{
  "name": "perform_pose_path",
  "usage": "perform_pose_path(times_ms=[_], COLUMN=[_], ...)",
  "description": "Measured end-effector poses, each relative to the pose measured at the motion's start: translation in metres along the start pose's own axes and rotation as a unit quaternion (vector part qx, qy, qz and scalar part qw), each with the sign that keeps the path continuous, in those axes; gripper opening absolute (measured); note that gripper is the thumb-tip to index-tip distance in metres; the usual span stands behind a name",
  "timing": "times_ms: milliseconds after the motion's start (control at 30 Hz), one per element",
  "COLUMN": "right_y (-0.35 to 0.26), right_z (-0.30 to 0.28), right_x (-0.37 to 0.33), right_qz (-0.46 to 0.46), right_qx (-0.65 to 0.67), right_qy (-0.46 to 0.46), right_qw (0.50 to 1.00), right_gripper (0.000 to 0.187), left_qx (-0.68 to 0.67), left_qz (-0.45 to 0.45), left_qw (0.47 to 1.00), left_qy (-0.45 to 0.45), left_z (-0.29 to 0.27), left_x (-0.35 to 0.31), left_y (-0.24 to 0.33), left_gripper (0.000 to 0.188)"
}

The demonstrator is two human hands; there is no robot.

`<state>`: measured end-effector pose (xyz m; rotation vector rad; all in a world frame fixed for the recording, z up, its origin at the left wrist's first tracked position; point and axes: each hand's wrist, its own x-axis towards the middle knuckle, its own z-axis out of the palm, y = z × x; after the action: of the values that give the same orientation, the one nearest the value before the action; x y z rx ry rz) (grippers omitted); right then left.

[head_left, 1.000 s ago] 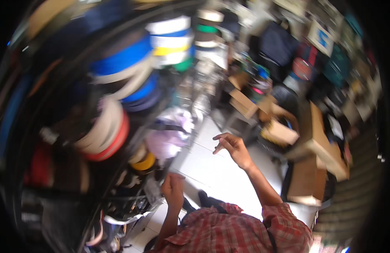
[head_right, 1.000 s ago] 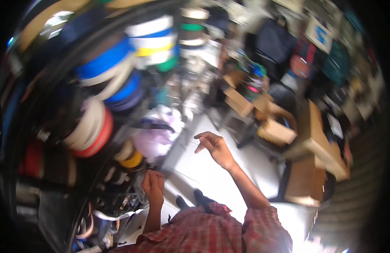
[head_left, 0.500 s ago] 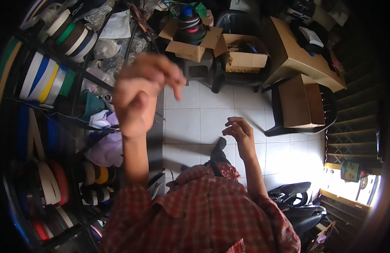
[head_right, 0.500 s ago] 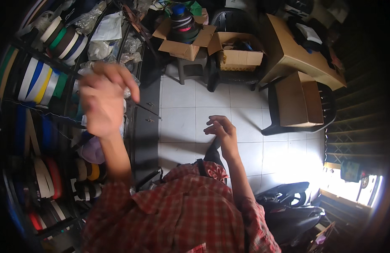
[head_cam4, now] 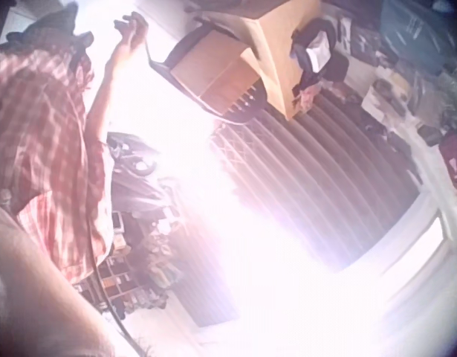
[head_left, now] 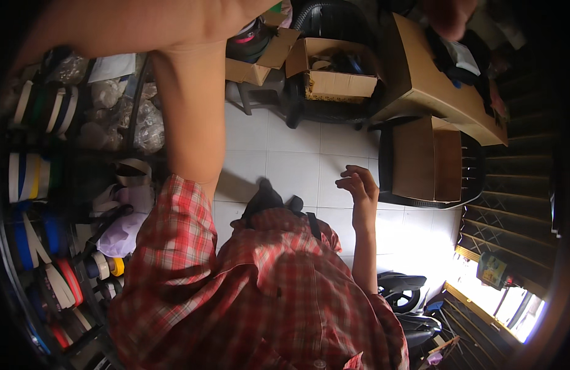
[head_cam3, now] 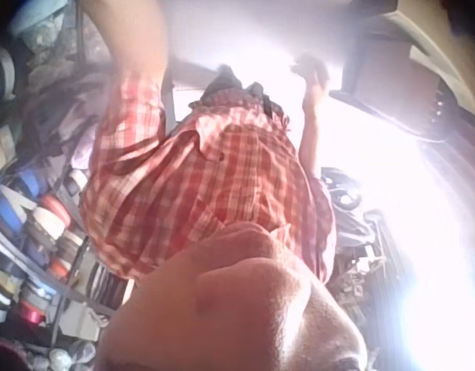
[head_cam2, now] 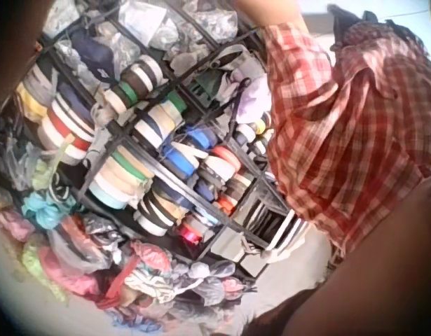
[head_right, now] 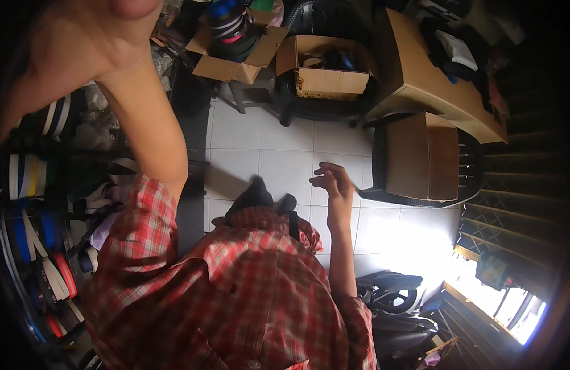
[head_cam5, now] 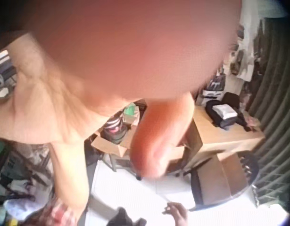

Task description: The person picks up several ribbon spools and rolls of webbing from a cardboard box and places them onto shelves in a workshop area.

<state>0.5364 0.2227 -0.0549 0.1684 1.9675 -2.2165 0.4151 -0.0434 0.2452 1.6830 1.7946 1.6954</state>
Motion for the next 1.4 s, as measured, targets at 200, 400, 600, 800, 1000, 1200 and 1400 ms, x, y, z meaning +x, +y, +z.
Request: perform_pose_path(times_ms=[200,400,600,800,1000,1200,1400], right_y=[-0.002,-0.015,-0.012,0.019,0.122,0.183,0.211], right_z=[0.003,0.002,-0.018,-0.051,-0.108,-0.141,-0.139], right_x=[0.077,0.169,0.263,0.374,0.502,0.608,0.666], right_qz=[0.031,0.065,0.124,0.055,0.123,0.060,0.084], right_qx=[0.021,-0.007,-0.030,-0.103,-0.087,-0.298,-0.347], right_qy=[0.006,0.041,0.063,0.040,-0.018,-0.033,-0.136], right_qw=[0.999,0.997,0.990,0.992,0.988,0.952,0.924], right_gripper=[0.028,0.028,0.029,0.026,0.023,0.016,0.018], left_qx=[-0.116,-0.307,-0.517,-0.314,-0.181,0.021,0.225], left_qz=[0.033,0.053,-0.238,-0.439,-0.553,-0.568,-0.703], left_qw=[0.992,0.931,0.679,0.705,0.709,0.748,0.674], left_qy=[0.022,0.191,0.464,0.460,0.399,0.343,0.007], left_z=[-0.059,-0.081,-0.017,-0.019,-0.030,-0.010,-0.027], left_x=[0.007,-0.022,-0.078,-0.089,-0.102,-0.099,-0.108], left_y=[-0.097,-0.249,-0.407,-0.506,-0.646,-0.802,-0.884], left_gripper=[0.060,0.067,0.042,0.022,0.025,0.032,0.056])
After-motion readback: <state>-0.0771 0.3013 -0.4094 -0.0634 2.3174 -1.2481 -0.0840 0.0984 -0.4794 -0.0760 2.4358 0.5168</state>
